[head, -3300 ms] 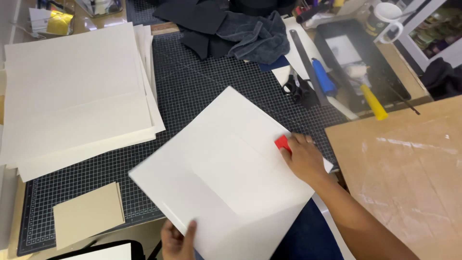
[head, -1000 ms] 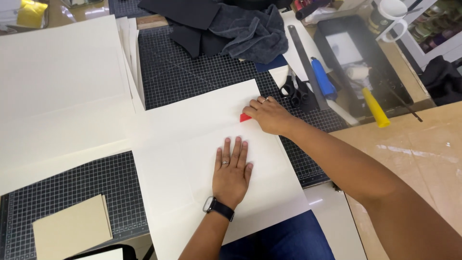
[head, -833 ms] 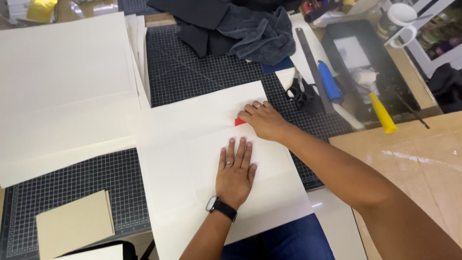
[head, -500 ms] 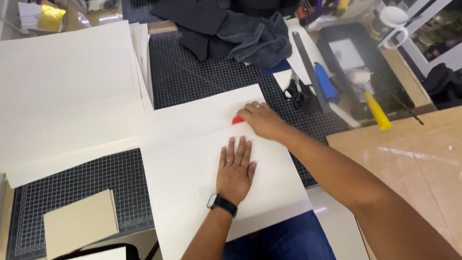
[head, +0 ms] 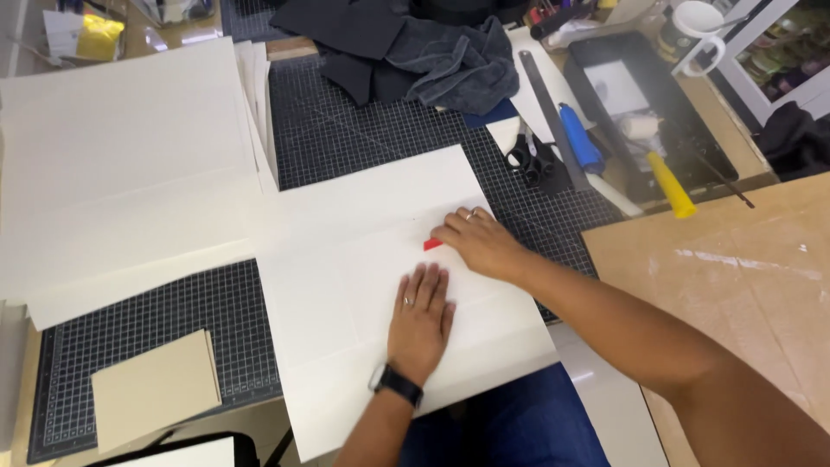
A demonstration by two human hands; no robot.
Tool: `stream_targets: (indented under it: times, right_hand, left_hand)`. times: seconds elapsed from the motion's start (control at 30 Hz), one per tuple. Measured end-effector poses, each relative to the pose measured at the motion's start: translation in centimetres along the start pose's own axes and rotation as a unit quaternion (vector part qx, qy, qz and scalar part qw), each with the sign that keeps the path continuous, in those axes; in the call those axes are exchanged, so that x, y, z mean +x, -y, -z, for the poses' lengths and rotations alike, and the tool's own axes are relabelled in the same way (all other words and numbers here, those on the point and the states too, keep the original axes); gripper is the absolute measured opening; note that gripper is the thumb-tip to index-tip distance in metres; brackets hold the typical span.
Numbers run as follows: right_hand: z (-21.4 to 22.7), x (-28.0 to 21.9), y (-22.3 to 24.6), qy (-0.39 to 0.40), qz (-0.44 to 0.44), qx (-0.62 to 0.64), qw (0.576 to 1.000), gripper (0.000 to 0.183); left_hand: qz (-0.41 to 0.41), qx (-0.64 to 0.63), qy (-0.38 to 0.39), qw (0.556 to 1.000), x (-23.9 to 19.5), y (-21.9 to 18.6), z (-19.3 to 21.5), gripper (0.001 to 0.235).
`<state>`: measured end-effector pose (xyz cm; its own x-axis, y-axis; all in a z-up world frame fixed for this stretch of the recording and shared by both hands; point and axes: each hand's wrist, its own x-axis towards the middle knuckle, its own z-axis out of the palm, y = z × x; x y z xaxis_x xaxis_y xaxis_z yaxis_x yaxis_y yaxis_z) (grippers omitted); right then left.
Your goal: Applying glue to cardboard pieces and mounting them onto paper using a roller and scraper
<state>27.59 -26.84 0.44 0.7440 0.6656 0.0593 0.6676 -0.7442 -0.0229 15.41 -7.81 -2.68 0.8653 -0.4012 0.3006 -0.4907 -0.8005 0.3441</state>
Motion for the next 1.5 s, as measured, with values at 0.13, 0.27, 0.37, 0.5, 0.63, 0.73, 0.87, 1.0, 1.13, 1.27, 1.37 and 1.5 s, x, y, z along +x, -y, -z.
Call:
stream_targets:
  times: [0.13,0.27,0.37,0.5,0.63,0.73,0.87,1.0,1.13,1.27,1.37,1.5]
  right_hand:
    - [-0.6,3.8,0.5,0.049,-0.057,0.058,0.995,0.058]
    - [-0.4,6.9,-0.5,0.048,-0.065,-0.012,0.997,0.068]
    - [0.2,7.3,-1.2,0.100,-0.057,-0.003,0.993,0.071]
    - [0.0,7.9,-2.0,0.118,-0.032,0.015,0.992,0.062]
    - [0.8,7.5,-0.7,0.140,-0.047,0.021,0.989,0.069]
    - [0.3,7.2,-0.3,0.110,-0.052,-0.024,0.992,0.065]
    - [3.0,9.0,-1.9,0.153,-0.112,0.127,0.974,0.044]
    - [0.5,10.8,-5.2,0.076,-0.155,0.175,0.969,0.022]
    - [0.7,10.1,-5.2,0.081,-0.090,0.152,0.981,0.042]
    - [2.1,6.4,-4.4,0.117,-0.208,0.145,0.960,0.024]
    - [2.9,1.5,-4.4,0.114,-0.250,0.123,0.954,0.025]
    - [4.5,-6.4,-2.2,0.130,-0.339,0.131,0.922,0.037]
  left_hand:
    - [-0.020,-0.028,-0.052,0.998,-1.3,-0.7,0.4,0.051]
    - [-0.019,-0.035,-0.063,0.997,-1.2,-0.5,0.6,0.051]
    - [-0.020,-0.042,-0.059,0.997,-1.2,-0.5,0.9,0.052]
    - [-0.015,-0.048,-0.073,0.996,-0.8,-0.3,0.9,0.052]
    - [-0.009,-0.048,-0.040,0.998,-1.0,-0.3,1.3,0.053]
    - [-0.015,-0.063,-0.051,0.997,-1.6,-0.2,1.4,0.054]
    - [-0.002,-0.240,-0.016,0.971,-3.5,-2.2,6.1,0.044]
    - [0.296,-0.486,0.147,0.809,-10.6,-6.2,11.4,0.034]
    - [0.625,-0.645,0.027,0.438,-17.5,-5.4,3.4,0.048]
    - [0.650,-0.628,-0.135,0.406,-14.6,-4.6,7.2,0.047]
    - [0.655,-0.525,-0.181,0.512,-12.6,-3.3,9.8,0.047]
    - [0.573,-0.362,-0.126,0.724,-13.3,0.4,11.4,0.018]
